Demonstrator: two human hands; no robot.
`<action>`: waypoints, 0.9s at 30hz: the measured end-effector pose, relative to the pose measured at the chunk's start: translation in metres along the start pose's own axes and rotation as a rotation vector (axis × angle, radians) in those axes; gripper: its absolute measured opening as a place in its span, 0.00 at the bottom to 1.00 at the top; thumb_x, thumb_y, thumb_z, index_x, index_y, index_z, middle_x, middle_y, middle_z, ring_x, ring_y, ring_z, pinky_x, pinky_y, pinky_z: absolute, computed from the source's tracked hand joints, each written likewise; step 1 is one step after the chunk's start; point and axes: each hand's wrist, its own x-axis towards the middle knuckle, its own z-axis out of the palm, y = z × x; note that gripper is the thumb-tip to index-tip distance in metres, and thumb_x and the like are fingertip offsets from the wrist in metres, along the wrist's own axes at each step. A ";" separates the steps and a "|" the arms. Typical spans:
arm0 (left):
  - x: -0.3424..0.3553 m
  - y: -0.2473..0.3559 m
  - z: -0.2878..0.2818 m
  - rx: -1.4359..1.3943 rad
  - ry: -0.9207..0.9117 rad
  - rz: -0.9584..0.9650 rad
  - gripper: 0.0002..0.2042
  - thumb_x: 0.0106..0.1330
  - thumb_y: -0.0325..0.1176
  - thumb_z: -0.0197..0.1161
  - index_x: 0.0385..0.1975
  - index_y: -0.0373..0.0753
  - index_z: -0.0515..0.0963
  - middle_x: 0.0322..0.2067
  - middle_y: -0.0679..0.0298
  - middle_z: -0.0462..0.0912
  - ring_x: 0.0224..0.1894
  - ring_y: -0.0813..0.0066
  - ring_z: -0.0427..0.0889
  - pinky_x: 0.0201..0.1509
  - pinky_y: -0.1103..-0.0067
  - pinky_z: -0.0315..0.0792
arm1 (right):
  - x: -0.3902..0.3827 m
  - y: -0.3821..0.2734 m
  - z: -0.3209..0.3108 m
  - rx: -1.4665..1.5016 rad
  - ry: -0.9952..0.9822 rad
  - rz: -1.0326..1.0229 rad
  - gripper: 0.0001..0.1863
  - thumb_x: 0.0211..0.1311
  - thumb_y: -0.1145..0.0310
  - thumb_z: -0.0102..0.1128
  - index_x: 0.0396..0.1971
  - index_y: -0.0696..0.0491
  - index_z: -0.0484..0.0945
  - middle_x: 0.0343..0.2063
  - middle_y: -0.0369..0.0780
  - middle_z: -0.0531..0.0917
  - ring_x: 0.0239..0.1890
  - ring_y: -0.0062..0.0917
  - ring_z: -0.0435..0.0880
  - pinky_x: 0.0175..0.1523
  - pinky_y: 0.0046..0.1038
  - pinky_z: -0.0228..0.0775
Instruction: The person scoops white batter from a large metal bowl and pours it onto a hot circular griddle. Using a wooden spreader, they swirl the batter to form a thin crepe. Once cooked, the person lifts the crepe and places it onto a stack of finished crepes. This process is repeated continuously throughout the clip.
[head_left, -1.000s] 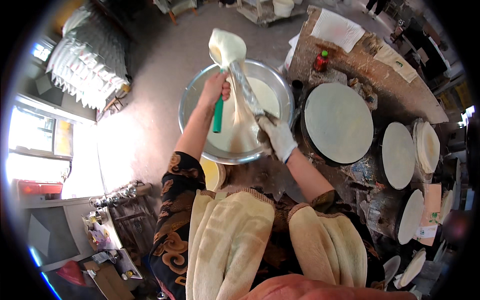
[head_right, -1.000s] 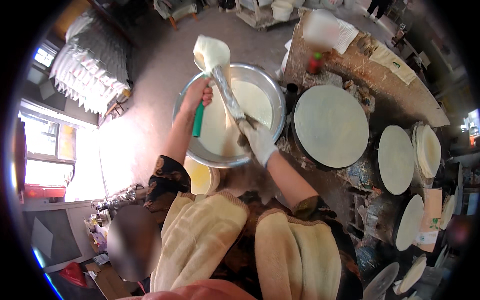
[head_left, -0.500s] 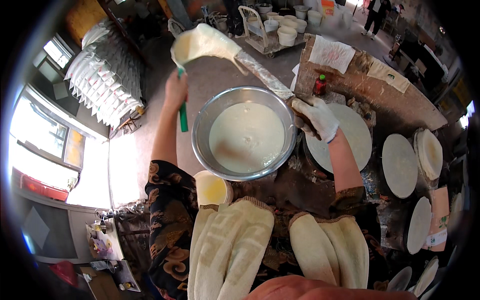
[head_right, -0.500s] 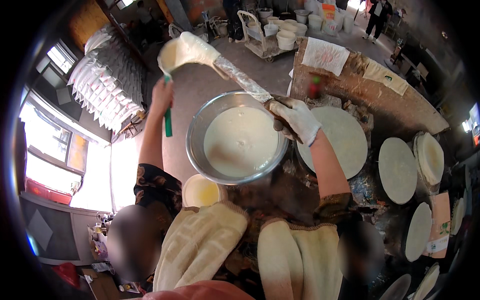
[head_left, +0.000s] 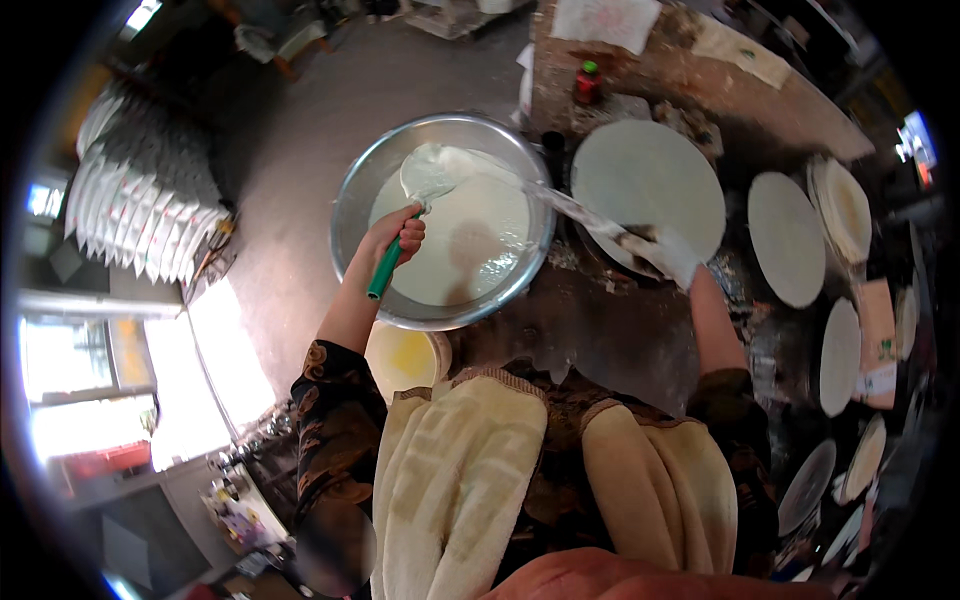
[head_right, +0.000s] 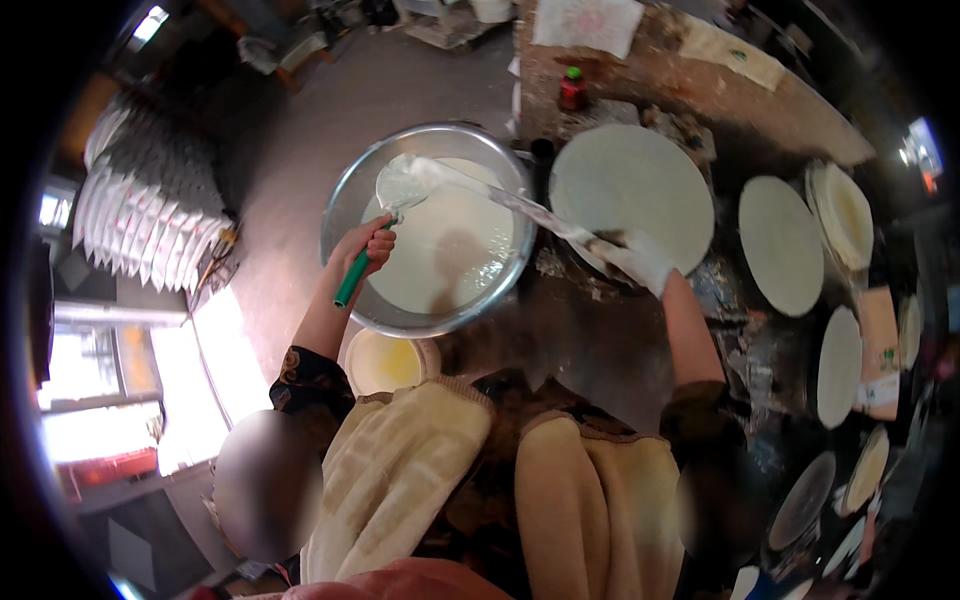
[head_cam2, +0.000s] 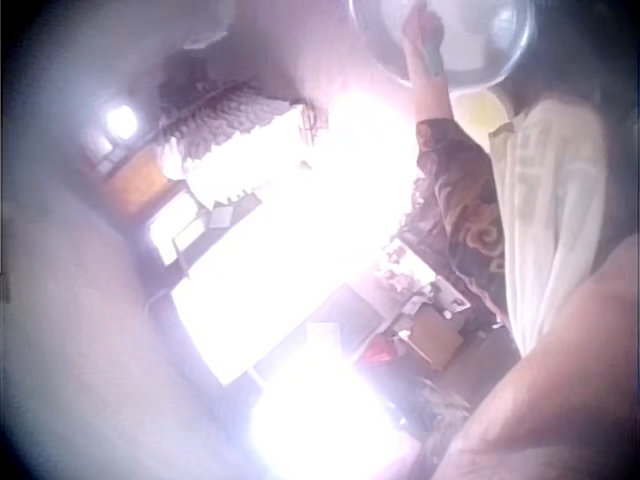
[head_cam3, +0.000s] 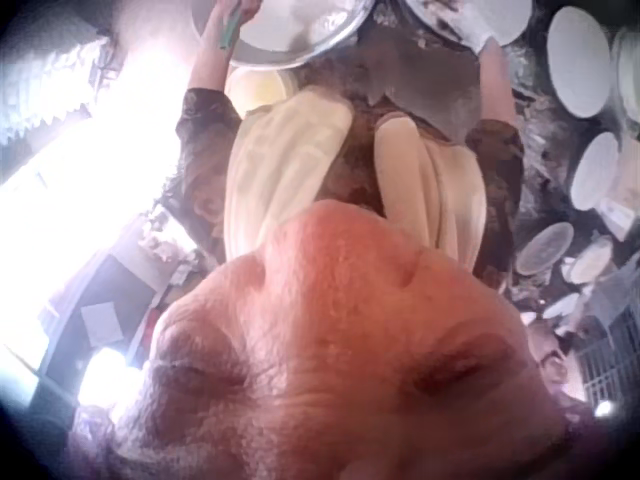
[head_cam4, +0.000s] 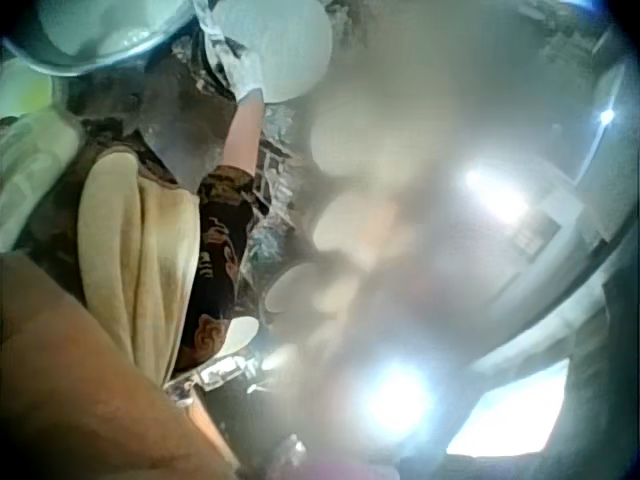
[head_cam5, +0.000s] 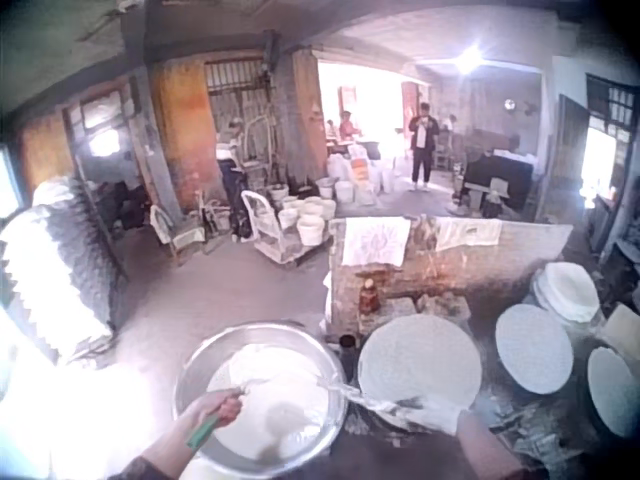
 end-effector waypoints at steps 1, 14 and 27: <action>0.009 -0.004 0.012 0.059 0.008 -0.033 0.09 0.71 0.36 0.48 0.30 0.43 0.63 0.13 0.75 0.61 0.10 0.90 0.57 0.07 0.92 0.54 | 0.012 0.017 0.007 -0.155 0.118 -0.204 0.20 0.61 0.55 0.53 0.47 0.52 0.78 0.22 0.43 0.81 0.22 0.30 0.79 0.28 0.30 0.69; -0.017 -0.149 0.309 0.704 -0.735 0.013 0.08 0.71 0.36 0.49 0.46 0.46 0.68 0.11 0.73 0.59 0.05 0.85 0.57 0.05 0.86 0.54 | -0.325 0.176 0.041 0.300 1.233 0.257 0.17 0.60 0.57 0.55 0.37 0.58 0.78 0.27 0.39 0.80 0.31 0.31 0.80 0.38 0.31 0.72; 0.051 -0.611 0.547 1.111 -0.956 -0.707 0.06 0.69 0.36 0.53 0.34 0.44 0.66 0.17 0.74 0.64 0.13 0.88 0.61 0.12 0.87 0.56 | -0.525 0.271 0.087 1.538 1.347 -0.221 0.26 0.62 0.46 0.53 0.44 0.57 0.73 0.15 0.33 0.70 0.12 0.16 0.64 0.17 0.20 0.54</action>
